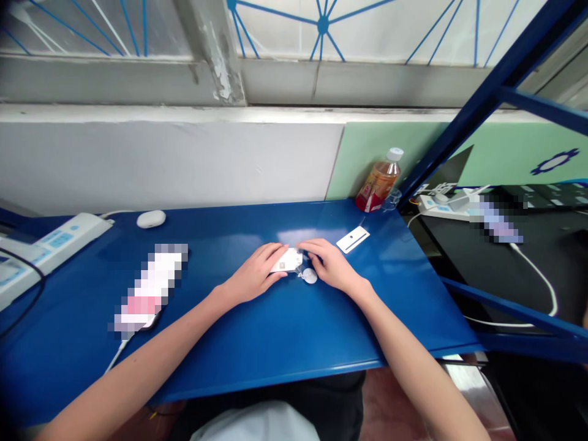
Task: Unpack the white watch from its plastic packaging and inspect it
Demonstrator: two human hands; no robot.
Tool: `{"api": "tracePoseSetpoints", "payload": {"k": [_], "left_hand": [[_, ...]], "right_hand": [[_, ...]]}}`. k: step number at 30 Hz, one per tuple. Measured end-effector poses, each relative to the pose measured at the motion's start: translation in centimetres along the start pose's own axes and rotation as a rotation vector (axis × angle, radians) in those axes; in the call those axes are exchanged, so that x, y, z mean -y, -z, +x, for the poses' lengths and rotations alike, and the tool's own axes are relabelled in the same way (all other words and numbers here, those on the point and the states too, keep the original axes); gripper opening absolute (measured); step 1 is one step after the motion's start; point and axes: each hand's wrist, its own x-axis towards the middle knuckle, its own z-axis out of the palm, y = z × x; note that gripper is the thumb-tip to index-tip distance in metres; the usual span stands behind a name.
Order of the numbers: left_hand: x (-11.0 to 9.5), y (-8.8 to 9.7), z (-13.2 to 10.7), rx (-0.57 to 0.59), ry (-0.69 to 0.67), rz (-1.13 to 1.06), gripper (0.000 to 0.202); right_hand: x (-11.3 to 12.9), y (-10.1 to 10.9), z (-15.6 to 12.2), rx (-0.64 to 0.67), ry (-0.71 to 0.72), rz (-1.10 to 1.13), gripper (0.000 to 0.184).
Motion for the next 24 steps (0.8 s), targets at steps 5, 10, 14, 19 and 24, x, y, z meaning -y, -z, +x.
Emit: {"api": "tracePoseSetpoints", "payload": {"k": [5, 10, 14, 19, 24], "left_hand": [[-0.1, 0.5, -0.1, -0.02, -0.068, -0.102, 0.057], [0.0, 0.8, -0.4, -0.101, -0.015, -0.222, 0.056], [0.0, 0.8, -0.4, -0.149, 0.019, -0.237, 0.047], [-0.1, 0.7, -0.3, -0.15, 0.033, -0.194, 0.044], [-0.2, 0.5, -0.3, -0.175, 0.074, -0.15, 0.061]], "right_hand": [[1.1, 1.0, 0.1, -0.122, 0.001, 0.151, 0.021], [1.4, 1.9, 0.0, -0.226, -0.038, 0.277, 0.012], [1.2, 2.2, 0.1, -0.31, -0.166, 0.449, 0.008], [1.1, 1.8, 0.4, -0.298, -0.366, 0.53, 0.017], [0.2, 0.4, 0.4, -0.274, -0.43, 0.418, 0.029]]}}
